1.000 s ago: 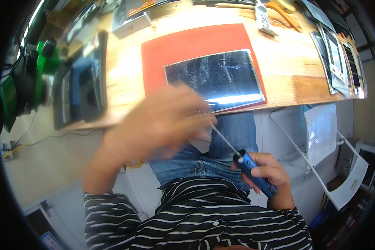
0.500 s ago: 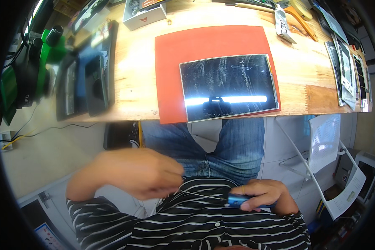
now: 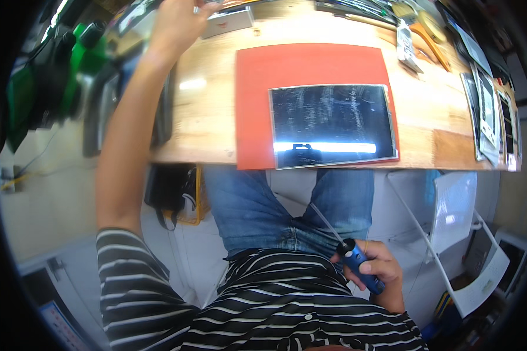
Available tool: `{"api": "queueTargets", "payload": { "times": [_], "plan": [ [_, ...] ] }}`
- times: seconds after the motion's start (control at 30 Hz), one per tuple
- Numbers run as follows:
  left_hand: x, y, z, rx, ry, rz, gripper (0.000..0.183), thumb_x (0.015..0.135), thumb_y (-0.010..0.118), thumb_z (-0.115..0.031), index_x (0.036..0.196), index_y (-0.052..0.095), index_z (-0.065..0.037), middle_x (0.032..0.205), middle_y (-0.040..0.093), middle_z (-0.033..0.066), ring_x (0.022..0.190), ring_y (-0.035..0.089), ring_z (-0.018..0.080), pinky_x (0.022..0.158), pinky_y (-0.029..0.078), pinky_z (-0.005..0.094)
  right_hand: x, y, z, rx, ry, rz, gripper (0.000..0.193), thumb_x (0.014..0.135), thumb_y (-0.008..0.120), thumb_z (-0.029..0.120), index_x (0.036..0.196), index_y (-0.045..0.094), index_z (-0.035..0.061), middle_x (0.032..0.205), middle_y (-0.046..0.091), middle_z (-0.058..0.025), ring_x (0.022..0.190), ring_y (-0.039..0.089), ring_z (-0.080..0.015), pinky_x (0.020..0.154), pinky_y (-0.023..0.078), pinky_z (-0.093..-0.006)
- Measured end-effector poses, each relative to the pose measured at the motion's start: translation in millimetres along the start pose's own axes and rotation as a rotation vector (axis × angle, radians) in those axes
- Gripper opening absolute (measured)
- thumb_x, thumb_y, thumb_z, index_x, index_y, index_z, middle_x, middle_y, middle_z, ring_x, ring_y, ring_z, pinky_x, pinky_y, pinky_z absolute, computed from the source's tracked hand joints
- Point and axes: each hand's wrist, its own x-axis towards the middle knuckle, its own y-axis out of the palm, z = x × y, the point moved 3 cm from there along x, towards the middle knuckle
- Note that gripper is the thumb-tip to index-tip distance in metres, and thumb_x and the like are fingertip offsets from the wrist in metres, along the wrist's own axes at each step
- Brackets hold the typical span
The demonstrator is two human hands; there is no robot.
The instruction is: The person removes a tablet screen from a green pressing machine, wipes it with a cloth, and places it on a red mat. They then use a blue electric screwdriver to work along the edges of the screen.
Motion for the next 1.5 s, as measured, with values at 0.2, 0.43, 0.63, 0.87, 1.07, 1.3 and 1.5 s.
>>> {"api": "queueTargets", "payload": {
  "times": [0.2, 0.43, 0.63, 0.87, 1.07, 1.3, 1.5],
  "plan": [
    [-60.8, -6.9, -133.6, -0.395, 0.117, 0.185, 0.033, 0.087, 0.075, -0.024, 0.112, 0.068, -0.003, 0.099, 0.071, 0.0101, 0.092, 0.067, 0.0218, 0.081, 0.050, 0.0328, -19.1, -22.6, 12.9, 0.015, -0.268, -0.320, 0.067, 0.086, 0.061, 0.037, 0.122, 0.051, -0.0184, 0.064, 0.057, -0.0146, 0.042, 0.054, -0.0145, 0.041, 0.044, -0.0230],
    [-85.4, 9.3, -221.2, -0.321, 0.205, 0.559, 0.110, 0.056, 0.093, -0.040, 0.147, 0.039, -0.008, 0.135, 0.051, 0.0205, 0.129, 0.047, 0.0394, 0.106, 0.038, 0.0501, -22.6, -34.4, 33.4, 0.003, -0.368, -0.405, 0.067, 0.085, 0.058, 0.037, 0.122, 0.050, -0.0184, 0.062, 0.057, -0.0146, 0.040, 0.053, -0.0151, 0.039, 0.045, -0.0235],
    [-60.9, -31.1, -169.9, -0.619, 0.091, 0.700, 0.116, 0.049, 0.093, -0.034, 0.149, 0.041, -0.010, 0.125, 0.055, 0.0120, 0.118, 0.053, 0.0256, 0.104, 0.038, 0.0431, -27.0, -39.4, 22.7, 0.073, -0.433, -0.429, 0.062, 0.085, 0.059, 0.033, 0.116, 0.050, -0.0211, 0.058, 0.055, -0.0175, 0.033, 0.050, -0.0180, 0.033, 0.046, -0.0250],
    [-27.2, -144.2, -44.8, -0.516, -0.223, 0.788, 0.132, 0.042, 0.087, -0.060, 0.152, 0.038, -0.008, 0.119, 0.054, 0.0094, 0.108, 0.053, 0.0221, 0.090, 0.042, 0.0341, -17.1, -41.6, 24.1, 0.078, -0.432, -0.365, 0.062, 0.084, 0.058, 0.034, 0.117, 0.052, -0.0185, 0.059, 0.055, -0.0163, 0.035, 0.051, -0.0176, 0.035, 0.045, -0.0256],
    [-30.6, -128.6, -86.4, 0.215, 0.266, 0.611, 0.114, 0.047, 0.088, -0.048, 0.146, 0.045, -0.013, 0.128, 0.054, 0.0175, 0.126, 0.048, 0.0365, 0.112, 0.033, 0.0479, -8.6, -29.5, 20.4, 0.056, -0.393, -0.293, 0.064, 0.083, 0.060, 0.035, 0.118, 0.052, -0.0180, 0.061, 0.057, -0.0157, 0.038, 0.053, -0.0165, 0.037, 0.046, -0.0249],
    [-41.6, -27.5, -169.1, -0.120, 0.532, 0.861, 0.115, 0.047, 0.091, -0.011, 0.149, 0.039, -0.020, 0.139, 0.047, 0.0140, 0.132, 0.044, 0.0356, 0.112, 0.032, 0.0478, -23.3, -11.9, 15.2, 0.074, -0.396, -0.343, 0.063, 0.086, 0.060, 0.033, 0.118, 0.050, -0.0206, 0.061, 0.056, -0.0172, 0.037, 0.053, -0.0180, 0.036, 0.047, -0.0251],
    [-32.8, 8.0, -196.5, -0.164, 0.878, 0.805, 0.113, 0.055, 0.086, -0.002, 0.153, 0.034, -0.023, 0.147, 0.045, 0.0130, 0.141, 0.039, 0.0337, 0.118, 0.030, 0.0474, -19.5, -2.8, 11.1, 0.042, -0.225, -0.409, 0.069, 0.085, 0.060, 0.038, 0.123, 0.051, -0.0183, 0.062, 0.056, -0.0139, 0.041, 0.053, -0.0143, 0.041, 0.044, -0.0230]
  ]
}}
